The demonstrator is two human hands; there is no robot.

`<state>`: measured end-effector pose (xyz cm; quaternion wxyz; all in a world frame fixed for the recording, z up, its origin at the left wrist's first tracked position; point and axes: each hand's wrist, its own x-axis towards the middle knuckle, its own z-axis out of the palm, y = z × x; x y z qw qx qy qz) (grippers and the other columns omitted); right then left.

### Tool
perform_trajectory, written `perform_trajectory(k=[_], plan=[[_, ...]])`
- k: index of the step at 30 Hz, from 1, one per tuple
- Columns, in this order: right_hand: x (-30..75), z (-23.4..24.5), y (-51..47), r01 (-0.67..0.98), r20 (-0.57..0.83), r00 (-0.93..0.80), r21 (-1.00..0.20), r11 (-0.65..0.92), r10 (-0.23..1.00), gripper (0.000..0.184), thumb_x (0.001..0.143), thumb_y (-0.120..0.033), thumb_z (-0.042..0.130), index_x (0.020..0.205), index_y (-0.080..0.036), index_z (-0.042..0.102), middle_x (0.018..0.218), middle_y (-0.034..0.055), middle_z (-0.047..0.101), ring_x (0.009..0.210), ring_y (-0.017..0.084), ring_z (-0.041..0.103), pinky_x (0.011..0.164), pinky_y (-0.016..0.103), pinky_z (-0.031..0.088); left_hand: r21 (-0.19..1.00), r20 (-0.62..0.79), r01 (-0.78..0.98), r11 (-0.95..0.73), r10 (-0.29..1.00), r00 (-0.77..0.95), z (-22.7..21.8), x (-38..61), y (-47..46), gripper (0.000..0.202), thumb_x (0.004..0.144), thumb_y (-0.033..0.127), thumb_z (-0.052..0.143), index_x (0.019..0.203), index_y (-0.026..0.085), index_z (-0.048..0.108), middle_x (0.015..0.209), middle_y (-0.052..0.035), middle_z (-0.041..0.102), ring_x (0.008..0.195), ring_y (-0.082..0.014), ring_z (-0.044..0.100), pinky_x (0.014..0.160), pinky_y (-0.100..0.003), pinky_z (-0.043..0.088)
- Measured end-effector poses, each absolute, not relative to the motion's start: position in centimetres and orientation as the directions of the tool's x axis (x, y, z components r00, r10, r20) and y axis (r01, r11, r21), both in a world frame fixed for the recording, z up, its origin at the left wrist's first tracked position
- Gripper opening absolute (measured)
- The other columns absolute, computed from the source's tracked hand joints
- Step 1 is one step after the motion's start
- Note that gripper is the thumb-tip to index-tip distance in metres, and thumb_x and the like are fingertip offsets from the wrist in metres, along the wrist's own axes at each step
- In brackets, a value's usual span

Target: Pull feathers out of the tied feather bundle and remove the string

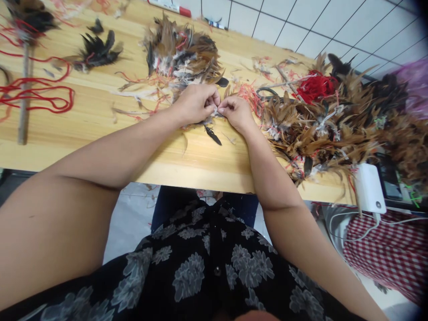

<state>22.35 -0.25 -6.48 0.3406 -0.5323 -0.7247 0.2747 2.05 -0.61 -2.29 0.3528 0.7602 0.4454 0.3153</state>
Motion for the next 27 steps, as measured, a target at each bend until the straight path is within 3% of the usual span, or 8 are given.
perform_trajectory(k=[5,10,16,21,27], plan=[[22.4,-6.5,-0.2,0.571,0.191,-0.17,-0.78,0.255,0.967,0.002,0.087,-0.02,0.077,0.089,-0.02,0.078,0.096,0.0042,0.08,0.1,0.023,0.072,0.105,0.043,0.061,0.888,0.151,0.362,-0.284,0.923,0.354,-2.0,2.4,-1.1,0.022,0.075,0.008,0.079,0.08,0.028,0.07,0.084,-0.0061,0.071,0.119,-0.0331,0.072,0.098,-0.037,0.057],[22.4,-7.7,0.5,0.549,0.194,-0.145,-0.8,0.242,0.97,0.011,0.09,-0.025,0.077,0.098,-0.019,0.081,0.096,0.0035,0.079,0.095,0.021,0.072,0.1,0.041,0.062,0.935,0.126,0.27,-0.23,0.927,0.354,-1.8,2.6,-1.4,0.028,0.07,0.003,0.075,0.078,0.029,0.068,0.083,-0.0054,0.069,0.124,-0.0337,0.07,0.1,-0.037,0.057],[22.4,-7.9,0.7,0.537,0.173,-0.16,-0.811,0.233,0.972,0.02,0.092,-0.024,0.077,0.11,-0.018,0.084,0.1,0.003,0.08,0.092,0.019,0.071,0.094,0.037,0.06,0.913,0.157,0.311,-0.264,0.931,0.33,-2.3,2.6,-1.4,0.028,0.074,0.003,0.078,0.081,0.029,0.069,0.086,-0.0043,0.072,0.118,-0.0319,0.071,0.097,-0.035,0.056],[22.3,-7.4,0.3,0.538,0.197,-0.161,-0.804,0.253,0.967,0.01,0.092,-0.021,0.078,0.101,-0.02,0.08,0.095,0.0012,0.078,0.091,0.018,0.068,0.095,0.035,0.06,0.893,0.143,0.363,-0.268,0.931,0.336,-2.1,2.7,-1.3,0.025,0.078,0.007,0.081,0.082,0.028,0.068,0.082,-0.0025,0.07,0.111,-0.029,0.071,0.094,-0.035,0.054],[22.4,-7.4,0.4,0.601,0.194,-0.162,-0.758,0.252,0.968,0.007,0.094,-0.016,0.073,0.094,-0.022,0.076,0.1,0.003,0.079,0.101,0.024,0.069,0.107,0.045,0.062,0.869,0.077,0.432,-0.242,0.928,0.366,-2.0,2.3,-1.0,0.023,0.085,0.016,0.09,0.092,0.023,0.07,0.076,0.0037,0.067,0.109,-0.0196,0.066,0.091,-0.03,0.05]])
